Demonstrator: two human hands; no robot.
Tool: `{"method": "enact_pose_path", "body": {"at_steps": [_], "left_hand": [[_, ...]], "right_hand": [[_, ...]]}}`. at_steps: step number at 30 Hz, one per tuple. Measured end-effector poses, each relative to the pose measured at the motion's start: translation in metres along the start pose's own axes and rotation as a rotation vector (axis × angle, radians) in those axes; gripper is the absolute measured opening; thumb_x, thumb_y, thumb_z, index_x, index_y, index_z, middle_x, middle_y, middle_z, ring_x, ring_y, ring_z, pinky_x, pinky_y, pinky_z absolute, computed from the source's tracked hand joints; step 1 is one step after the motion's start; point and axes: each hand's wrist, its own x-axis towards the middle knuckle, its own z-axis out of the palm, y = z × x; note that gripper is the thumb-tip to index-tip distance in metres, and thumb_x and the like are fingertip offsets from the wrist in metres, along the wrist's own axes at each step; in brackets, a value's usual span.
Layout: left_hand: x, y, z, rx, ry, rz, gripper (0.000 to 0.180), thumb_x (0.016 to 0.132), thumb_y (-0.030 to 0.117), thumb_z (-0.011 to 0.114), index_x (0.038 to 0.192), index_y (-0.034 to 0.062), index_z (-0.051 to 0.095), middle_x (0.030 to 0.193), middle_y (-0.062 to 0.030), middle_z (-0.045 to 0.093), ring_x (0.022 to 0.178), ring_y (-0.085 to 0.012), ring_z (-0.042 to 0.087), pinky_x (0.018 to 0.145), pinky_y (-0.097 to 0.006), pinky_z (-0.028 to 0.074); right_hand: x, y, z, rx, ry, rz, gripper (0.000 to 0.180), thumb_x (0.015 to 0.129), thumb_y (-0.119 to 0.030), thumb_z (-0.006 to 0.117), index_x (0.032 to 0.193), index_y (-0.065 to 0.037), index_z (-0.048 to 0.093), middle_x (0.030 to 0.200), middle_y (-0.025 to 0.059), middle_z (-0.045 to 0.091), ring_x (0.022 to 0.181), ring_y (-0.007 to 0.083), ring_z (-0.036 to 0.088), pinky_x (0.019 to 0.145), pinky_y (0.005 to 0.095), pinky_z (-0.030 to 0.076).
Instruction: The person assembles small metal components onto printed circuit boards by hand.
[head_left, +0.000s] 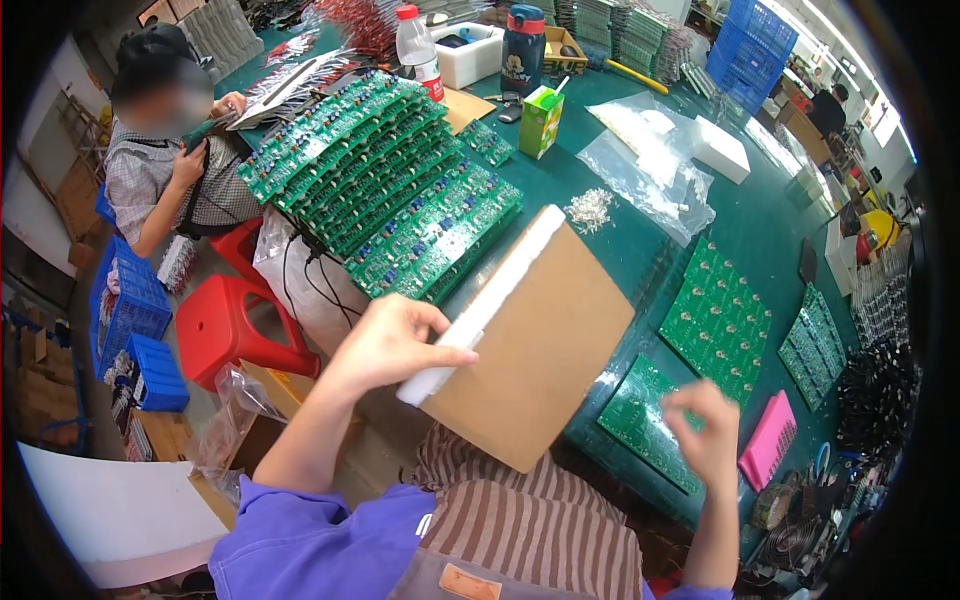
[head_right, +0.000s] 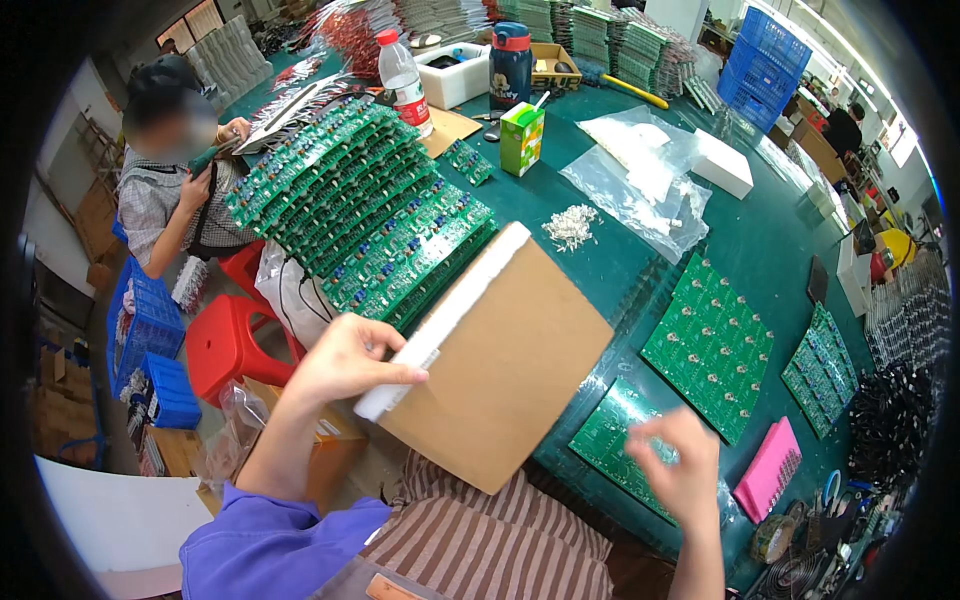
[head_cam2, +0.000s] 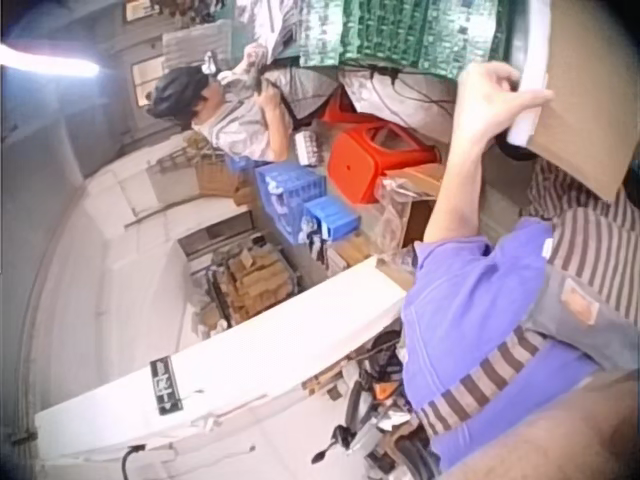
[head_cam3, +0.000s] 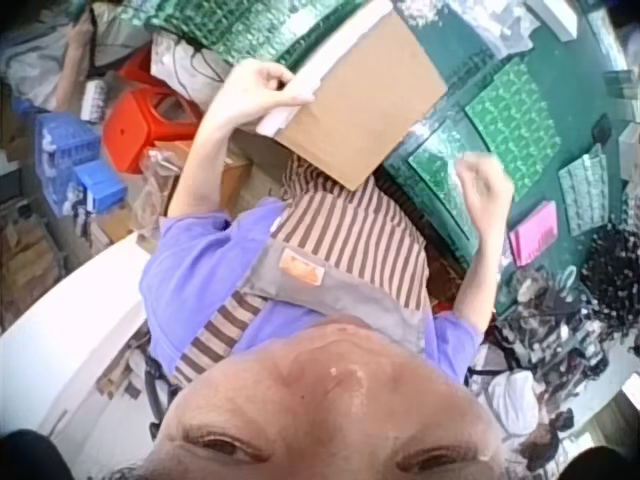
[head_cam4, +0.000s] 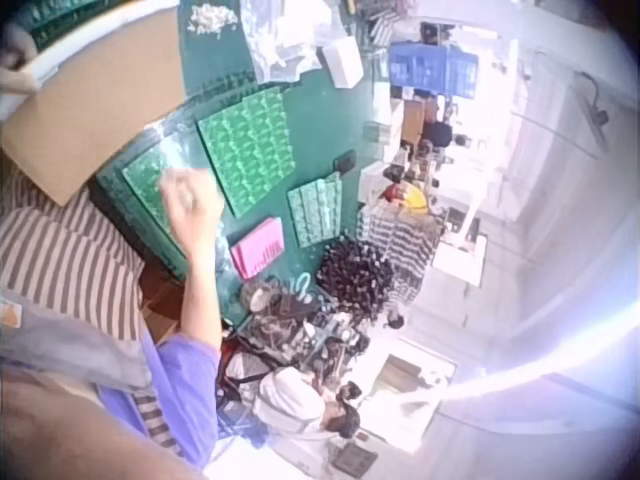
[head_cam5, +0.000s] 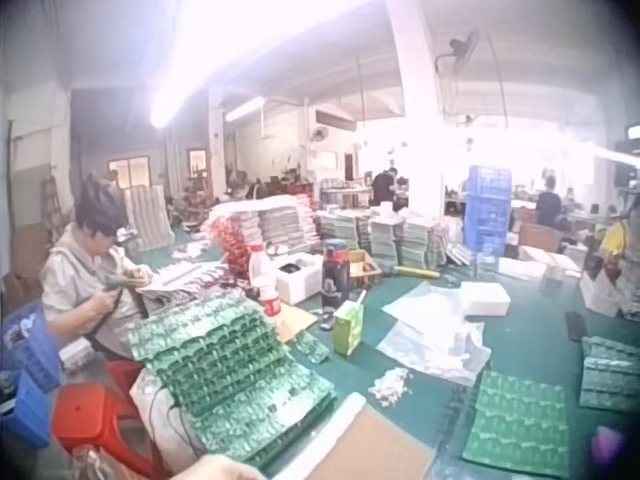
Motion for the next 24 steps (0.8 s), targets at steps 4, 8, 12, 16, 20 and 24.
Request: {"method": "enact_pose_path", "body": {"at_steps": [4,8,12,16,20,24], "left_hand": [[-0.003,-0.013,0.023,0.104,-0.009,0.046,0.033,0.073,0.03,0.074,0.096,0.0056,0.07,0.045,-0.0006,0.043,0.041,-0.0054,0.036,0.04,-0.027,0.03],[0.002,-0.03,0.052,0.086,0.187,0.168,0.032,0.075,0.03,0.072,0.092,0.0036,0.07,0.047,-0.0074,0.046,0.042,-0.0109,0.043,0.043,-0.029,0.036],[-0.009,-0.037,0.038,0.064,0.131,-0.151,0.031,0.08,0.032,0.068,0.088,0.0016,0.069,0.059,-0.0108,0.062,0.047,-0.0154,0.055,0.049,-0.031,0.043],[-0.023,-0.093,0.023,-0.837,0.168,-0.247,0.045,0.089,0.047,0.053,0.09,0.0033,0.062,0.053,0.0063,0.037,0.041,-0.0039,0.029,0.038,-0.021,0.02],[0.006,-0.094,0.013,-1.009,0.188,-0.358,0.051,0.084,0.053,0.057,0.076,0.0034,0.056,0.051,0.007,0.034,0.04,-0.0033,0.027,0.036,-0.022,0.018],[0.016,-0.072,0.015,-0.706,0.316,-0.396,0.05,0.082,0.05,0.063,0.068,0.0036,0.053,0.05,0.0064,0.036,0.038,-0.0037,0.028,0.035,-0.024,0.018]], "right_hand": [[0.135,-0.032,0.046,0.233,0.06,-0.125,0.012,0.081,-0.009,0.064,0.091,-0.002,0.063,0.087,0.0103,0.064,0.076,0.0199,0.062,0.069,0.0304,0.049],[0.233,-0.032,0.105,0.215,-0.038,-0.001,0.041,0.085,-0.037,0.059,0.106,-0.002,0.06,0.102,0.0167,0.063,0.094,0.029,0.06,0.083,0.0359,0.047],[0.284,-0.006,0.144,0.018,-0.178,0.062,0.07,0.073,-0.053,0.066,0.115,0.002,0.056,0.112,0.0223,0.059,0.105,0.0321,0.057,0.092,0.0379,0.043],[0.299,-0.033,0.146,0.155,-0.507,0.186,0.076,0.068,-0.056,0.069,0.116,0.003,0.056,0.112,0.019,0.061,0.106,0.0273,0.057,0.092,0.0341,0.043],[0.298,-0.028,0.144,0.301,-0.701,0.24,0.086,0.07,-0.051,0.072,0.13,0.003,0.043,0.128,0.0204,0.049,0.12,0.0275,0.046,0.101,0.034,0.034],[0.293,-0.003,0.153,0.361,-0.564,0.283,0.08,0.069,-0.044,0.076,0.127,0.002,0.046,0.119,0.0185,0.055,0.113,0.0253,0.051,0.097,0.033,0.038]]}}
